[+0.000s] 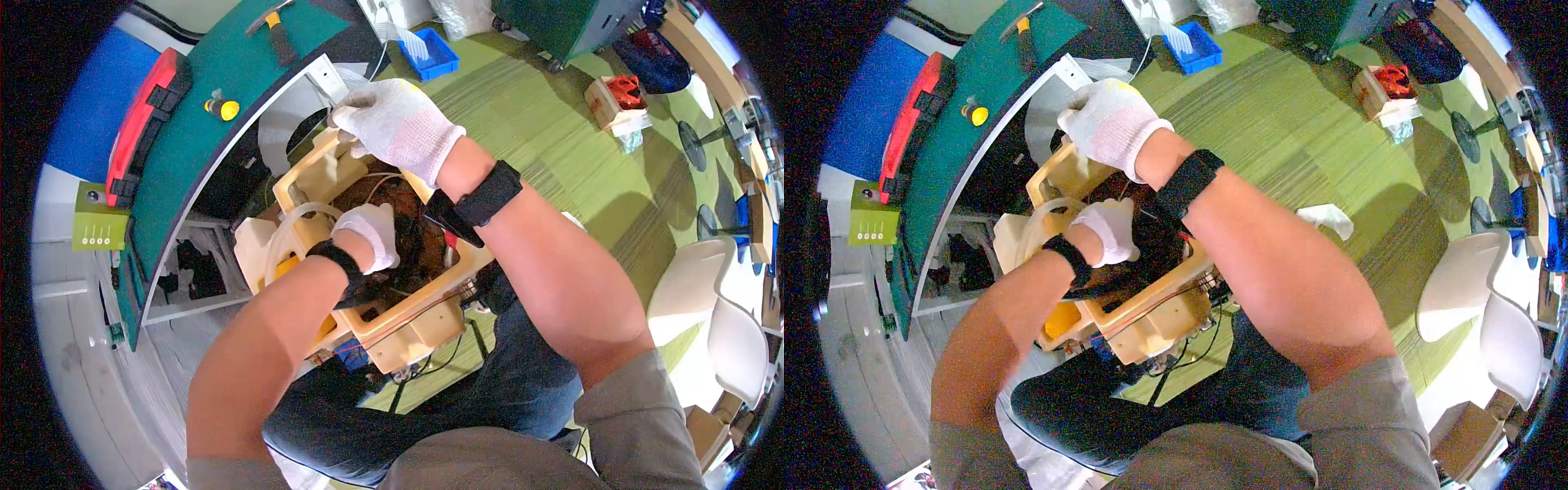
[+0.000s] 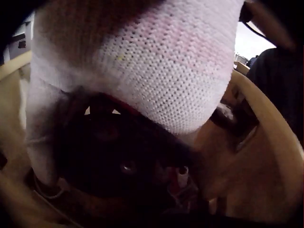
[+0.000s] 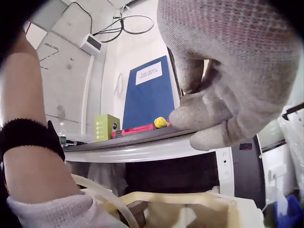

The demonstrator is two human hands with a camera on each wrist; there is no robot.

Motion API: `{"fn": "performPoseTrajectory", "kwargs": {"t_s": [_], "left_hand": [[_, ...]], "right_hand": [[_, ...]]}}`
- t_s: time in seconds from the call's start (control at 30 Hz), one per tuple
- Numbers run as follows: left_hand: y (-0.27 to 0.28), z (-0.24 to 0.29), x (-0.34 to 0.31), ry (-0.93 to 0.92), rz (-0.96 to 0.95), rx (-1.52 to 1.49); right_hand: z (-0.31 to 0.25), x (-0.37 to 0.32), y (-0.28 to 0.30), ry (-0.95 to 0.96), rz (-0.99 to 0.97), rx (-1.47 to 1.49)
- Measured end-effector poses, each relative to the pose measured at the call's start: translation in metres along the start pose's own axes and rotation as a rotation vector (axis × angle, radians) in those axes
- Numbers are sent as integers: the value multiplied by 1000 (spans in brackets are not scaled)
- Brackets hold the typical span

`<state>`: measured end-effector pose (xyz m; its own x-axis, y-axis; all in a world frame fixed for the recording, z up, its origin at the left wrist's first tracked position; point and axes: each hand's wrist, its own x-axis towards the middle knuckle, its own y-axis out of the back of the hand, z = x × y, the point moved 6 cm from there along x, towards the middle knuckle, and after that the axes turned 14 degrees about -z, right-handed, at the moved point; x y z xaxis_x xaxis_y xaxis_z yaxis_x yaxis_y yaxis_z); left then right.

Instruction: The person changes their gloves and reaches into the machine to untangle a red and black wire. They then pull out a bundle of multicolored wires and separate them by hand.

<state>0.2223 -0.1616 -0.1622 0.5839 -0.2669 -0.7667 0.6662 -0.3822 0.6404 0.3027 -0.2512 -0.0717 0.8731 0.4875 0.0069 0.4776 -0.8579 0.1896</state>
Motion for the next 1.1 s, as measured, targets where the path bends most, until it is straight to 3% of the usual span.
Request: {"fn": "performPoseTrajectory", "kwargs": {"t_s": [0.17, 0.33, 0.67, 0.83, 0.93, 0.97, 1.0, 1.07, 1.1], "left_hand": [[-14, -16, -5, 42, -131, 71], [-8, -16, -8, 49, -348, 77], [23, -15, -7, -36, -321, 59], [44, -31, 43, -46, -202, 137], [19, -27, 97, -269, -159, 312], [8, -20, 107, -194, -305, 547], [2, -13, 113, -240, -366, 586], [-5, 9, 115, -471, -228, 516], [-36, 5, 164, -527, 35, 445]], "right_hand": [[2, -1, 3, 100, 67, -131], [6, 2, -3, 87, 50, -84], [-13, -13, 8, 57, 56, 154], [-26, -26, 21, 85, 137, 161], [-35, -34, 29, 65, 176, 133], [-35, -37, 32, 59, 176, 126], [-34, -39, 34, 49, 178, 121], [-33, -41, 39, 60, 196, 120], [-32, -40, 43, 52, 199, 95]]}}
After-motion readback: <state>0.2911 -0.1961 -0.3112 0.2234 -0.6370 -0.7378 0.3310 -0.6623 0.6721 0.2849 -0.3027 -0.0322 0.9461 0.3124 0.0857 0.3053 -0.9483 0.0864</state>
